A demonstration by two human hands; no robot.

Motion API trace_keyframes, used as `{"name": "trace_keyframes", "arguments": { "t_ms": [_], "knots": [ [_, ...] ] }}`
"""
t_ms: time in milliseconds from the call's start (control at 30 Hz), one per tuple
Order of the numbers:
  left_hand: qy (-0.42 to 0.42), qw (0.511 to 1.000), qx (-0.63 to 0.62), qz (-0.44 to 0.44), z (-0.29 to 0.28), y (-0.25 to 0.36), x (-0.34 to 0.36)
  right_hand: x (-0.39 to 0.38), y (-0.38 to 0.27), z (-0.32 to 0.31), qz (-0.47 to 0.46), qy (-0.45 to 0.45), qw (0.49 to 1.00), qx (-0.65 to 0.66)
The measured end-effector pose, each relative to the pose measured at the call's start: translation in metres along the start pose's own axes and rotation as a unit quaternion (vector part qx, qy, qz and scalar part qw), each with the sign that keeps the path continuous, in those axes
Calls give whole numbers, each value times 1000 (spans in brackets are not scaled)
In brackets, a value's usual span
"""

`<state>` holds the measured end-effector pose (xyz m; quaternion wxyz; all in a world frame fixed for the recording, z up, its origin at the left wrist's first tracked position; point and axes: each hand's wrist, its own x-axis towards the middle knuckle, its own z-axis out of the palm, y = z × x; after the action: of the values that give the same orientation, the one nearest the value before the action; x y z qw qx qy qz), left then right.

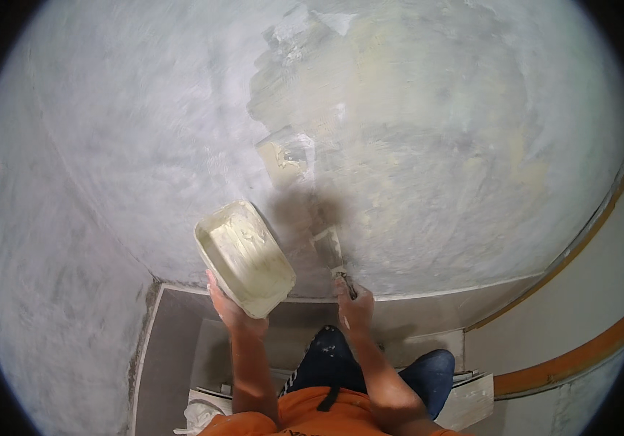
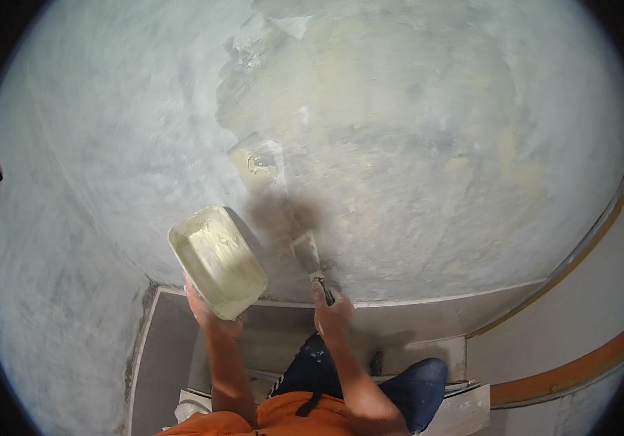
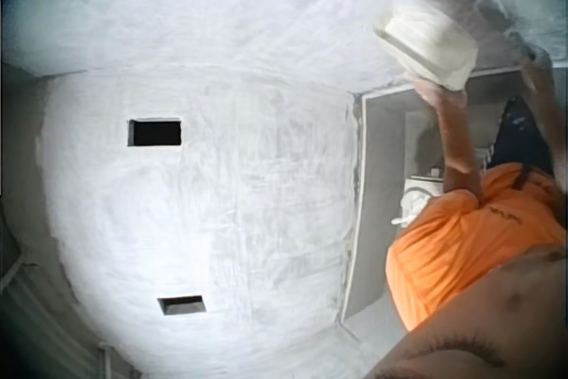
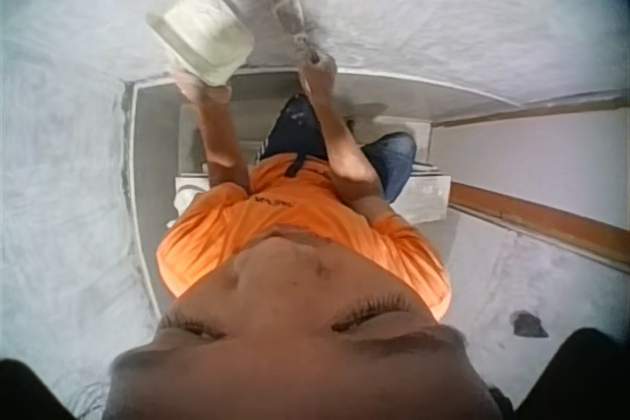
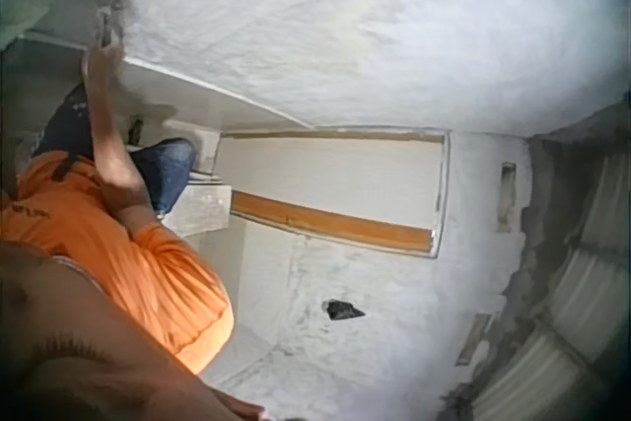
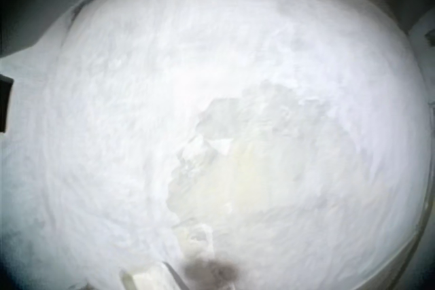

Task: The person applies plaster to a wall using a spatula, repeatedly taking plaster from a plastic container and spreading it across the wall surface.

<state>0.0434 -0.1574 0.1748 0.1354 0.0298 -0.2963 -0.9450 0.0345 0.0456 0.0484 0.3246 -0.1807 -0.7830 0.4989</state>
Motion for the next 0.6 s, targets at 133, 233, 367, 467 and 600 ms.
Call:
{"name": "trace_keyframes", "arguments": {
  "t_ms": [133,233,367,467,600],
  "knots": [
    [-106,989,28,101,-15,-8,4,12,-106,-53,102,-180,960,189],
    [-85,985,47,144,-6,-6,6,22,-151,-58,22,-227,928,294],
    [-10,993,-102,50,12,0,-5,52,-176,-37,-92,-228,923,297],
    [-11,996,-68,56,10,1,-9,74,-205,-29,-71,-235,916,316],
    [-41,996,-52,54,-4,4,-7,89,-216,-21,79,-316,853,407]
  ]
}}
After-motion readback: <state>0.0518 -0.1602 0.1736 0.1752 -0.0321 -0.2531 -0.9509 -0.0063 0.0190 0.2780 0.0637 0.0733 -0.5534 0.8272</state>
